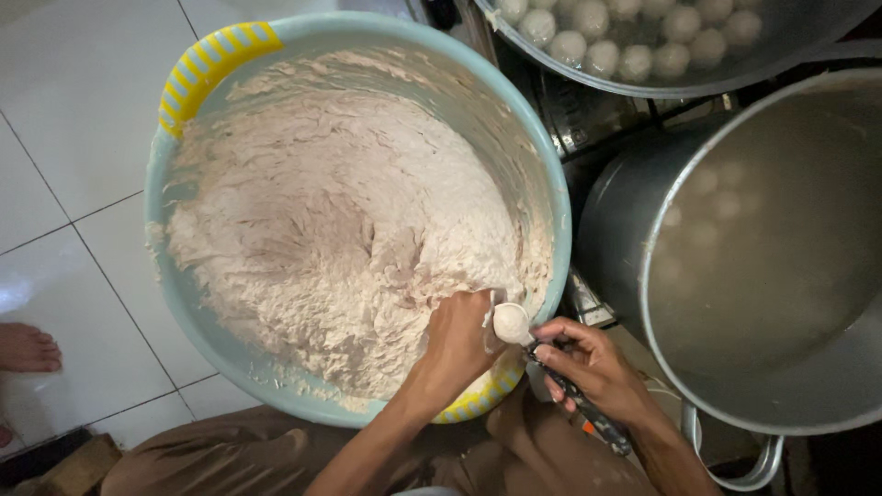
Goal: The person scoops dough from a large basin using a small scoop and drops the formed balls into a pot of boiling water. Another person occasionally stirs the boiling pot with a wooden spoon.
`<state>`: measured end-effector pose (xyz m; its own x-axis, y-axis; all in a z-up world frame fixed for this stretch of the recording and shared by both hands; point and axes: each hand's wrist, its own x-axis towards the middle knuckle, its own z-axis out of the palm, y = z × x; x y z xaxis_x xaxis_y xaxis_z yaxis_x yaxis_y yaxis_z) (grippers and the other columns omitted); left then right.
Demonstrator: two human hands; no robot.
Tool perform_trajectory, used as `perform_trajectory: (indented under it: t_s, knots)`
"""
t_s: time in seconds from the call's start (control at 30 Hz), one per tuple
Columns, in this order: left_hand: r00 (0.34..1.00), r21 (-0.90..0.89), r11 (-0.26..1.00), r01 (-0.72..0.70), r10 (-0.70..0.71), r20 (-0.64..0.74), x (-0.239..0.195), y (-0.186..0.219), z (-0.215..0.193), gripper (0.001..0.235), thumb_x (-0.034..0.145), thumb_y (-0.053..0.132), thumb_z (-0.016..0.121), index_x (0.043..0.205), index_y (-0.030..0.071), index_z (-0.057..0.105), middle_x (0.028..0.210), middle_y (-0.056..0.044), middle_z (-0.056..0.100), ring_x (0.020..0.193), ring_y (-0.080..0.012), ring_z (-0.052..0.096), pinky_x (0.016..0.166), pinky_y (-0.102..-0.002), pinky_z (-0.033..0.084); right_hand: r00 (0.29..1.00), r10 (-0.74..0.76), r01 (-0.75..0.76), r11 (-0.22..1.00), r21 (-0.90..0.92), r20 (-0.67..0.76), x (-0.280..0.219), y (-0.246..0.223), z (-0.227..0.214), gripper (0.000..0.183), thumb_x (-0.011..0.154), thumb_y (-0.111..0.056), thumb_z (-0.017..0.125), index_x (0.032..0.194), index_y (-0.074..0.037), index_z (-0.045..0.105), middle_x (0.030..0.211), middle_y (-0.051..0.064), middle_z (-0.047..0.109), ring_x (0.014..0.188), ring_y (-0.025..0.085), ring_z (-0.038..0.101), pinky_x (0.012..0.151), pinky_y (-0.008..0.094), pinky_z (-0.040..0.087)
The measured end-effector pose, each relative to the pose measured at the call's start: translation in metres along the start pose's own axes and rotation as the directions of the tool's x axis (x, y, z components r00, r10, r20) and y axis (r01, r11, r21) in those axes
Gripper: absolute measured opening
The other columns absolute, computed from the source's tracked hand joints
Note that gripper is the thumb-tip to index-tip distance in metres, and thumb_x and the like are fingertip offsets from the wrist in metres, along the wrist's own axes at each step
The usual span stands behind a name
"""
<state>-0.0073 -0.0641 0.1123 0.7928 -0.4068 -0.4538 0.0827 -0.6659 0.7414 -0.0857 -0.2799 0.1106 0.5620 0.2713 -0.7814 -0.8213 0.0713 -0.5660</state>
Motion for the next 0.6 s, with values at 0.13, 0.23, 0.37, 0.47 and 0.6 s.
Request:
perform_trajectory:
  t_s: [0.13,0.23,0.37,0.47,0.6]
  knots:
    - [0.991,0.046,0.999,-0.029,0.023,0.128,0.004,-0.013,0.001,0.04,0.062,0.027,0.09,0.092,0.006,0.073,0.083,-0.021,0.073,0.081,-0.0427,0.071,0.072,-0.052,0.055,0.998,0.06,-0.059,0.998,-0.033,0.029,0.002,-0.006,0.004,0.029,0.095,-0.018,0.064,0.117,0.001,0.064,0.077,0.005,0.069,0.051,0.011,0.06,0.039,0.027,0.047]
    - [0.986,0.199,0.979,0.044,-0.075,0.15,0.01,-0.023,0.01,0.034,0.068,0.023,0.087,0.093,0.004,0.072,0.089,-0.023,0.073,0.087,-0.042,0.071,0.077,-0.051,0.056,0.99,0.14,-0.139,0.982,-0.126,-0.006,-0.008,-0.013,0.005,0.032,0.093,-0.021,0.064,0.119,-0.002,0.066,0.068,0.01,0.068,0.047,0.013,0.061,0.04,0.027,0.048]
    - [0.998,0.125,0.992,-0.018,0.01,0.061,0.016,-0.041,0.02,0.032,0.077,0.027,0.085,0.096,0.005,0.072,0.093,-0.024,0.072,0.085,-0.0425,0.07,0.075,-0.051,0.055,0.998,0.048,-0.052,0.993,-0.103,-0.044,-0.041,-0.014,-0.013,0.033,0.093,-0.019,0.068,0.121,-0.001,0.068,0.073,0.013,0.072,0.058,0.016,0.071,0.049,0.03,0.057]
    - [0.975,0.067,0.976,-0.207,0.212,-0.073,0.015,-0.063,0.017,0.027,0.078,0.022,0.082,0.097,0.005,0.072,0.09,-0.024,0.072,0.082,-0.0438,0.068,0.07,-0.052,0.054,0.981,-0.098,0.077,0.989,-0.122,-0.17,-0.07,-0.016,-0.05,0.035,0.092,-0.017,0.07,0.123,0.001,0.07,0.089,0.011,0.075,0.072,0.015,0.072,0.061,0.031,0.061]
    - [0.975,0.047,0.978,-0.202,0.206,-0.086,0.019,-0.085,0.008,0.027,0.078,0.02,0.082,0.096,0.006,0.069,0.08,-0.019,0.072,0.074,-0.04,0.069,0.065,-0.05,0.053,0.851,-0.135,-0.081,0.921,-0.381,-0.507,-0.07,-0.026,-0.121,0.036,0.095,-0.019,0.062,0.128,-0.006,0.069,0.093,0.011,0.08,0.08,0.02,0.077,0.071,0.032,0.064]
